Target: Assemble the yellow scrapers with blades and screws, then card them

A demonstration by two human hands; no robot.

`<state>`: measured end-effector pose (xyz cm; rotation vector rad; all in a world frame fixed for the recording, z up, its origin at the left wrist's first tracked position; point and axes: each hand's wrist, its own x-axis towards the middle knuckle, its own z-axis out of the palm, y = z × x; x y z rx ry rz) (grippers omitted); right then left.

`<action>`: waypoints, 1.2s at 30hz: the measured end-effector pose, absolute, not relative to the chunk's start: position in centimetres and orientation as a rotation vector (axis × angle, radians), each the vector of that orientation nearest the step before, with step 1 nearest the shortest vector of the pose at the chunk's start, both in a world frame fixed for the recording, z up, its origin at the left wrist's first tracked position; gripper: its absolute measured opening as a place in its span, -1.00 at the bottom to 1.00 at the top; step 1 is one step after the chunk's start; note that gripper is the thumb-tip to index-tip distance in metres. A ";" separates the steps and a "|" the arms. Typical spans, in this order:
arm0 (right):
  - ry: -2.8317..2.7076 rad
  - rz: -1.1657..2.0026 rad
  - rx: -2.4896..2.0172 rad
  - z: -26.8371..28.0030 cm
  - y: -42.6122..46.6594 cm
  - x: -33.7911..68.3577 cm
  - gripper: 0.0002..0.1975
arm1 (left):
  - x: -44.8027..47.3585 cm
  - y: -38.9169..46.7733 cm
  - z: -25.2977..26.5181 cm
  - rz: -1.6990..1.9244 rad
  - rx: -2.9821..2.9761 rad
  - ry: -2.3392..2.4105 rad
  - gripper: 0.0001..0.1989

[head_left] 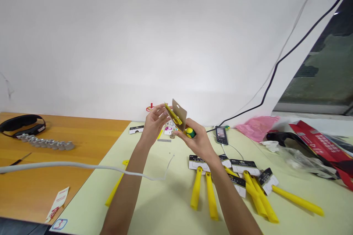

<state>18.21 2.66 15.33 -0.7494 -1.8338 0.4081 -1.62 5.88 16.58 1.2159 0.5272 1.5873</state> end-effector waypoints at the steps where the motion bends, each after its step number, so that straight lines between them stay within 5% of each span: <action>1: -1.823 0.358 -0.737 15.2 2.8 18.2 -0.88 | -1.5 5.8 16.6 1.527 1.242 0.529 -0.41; 9: -1.812 -0.029 -0.860 13.8 4.1 18.7 -0.50 | -1.0 4.5 17.0 1.357 1.257 0.508 -0.32; 15: -1.769 -0.325 -0.942 12.8 4.9 18.7 -0.59 | -1.8 3.7 17.8 1.158 1.297 0.453 -0.06; 19: -1.792 -0.422 -1.010 12.8 5.1 18.8 -0.58 | -2.5 3.2 17.7 1.138 1.444 0.477 -0.19; 30: -2.081 -0.462 -1.155 13.5 2.4 19.2 -0.45 | -1.8 3.7 17.1 1.347 1.467 0.695 -0.12; 36: -2.218 -0.178 -1.225 12.7 -2.2 20.9 -0.35 | -2.4 3.8 16.7 1.174 1.571 0.791 -0.31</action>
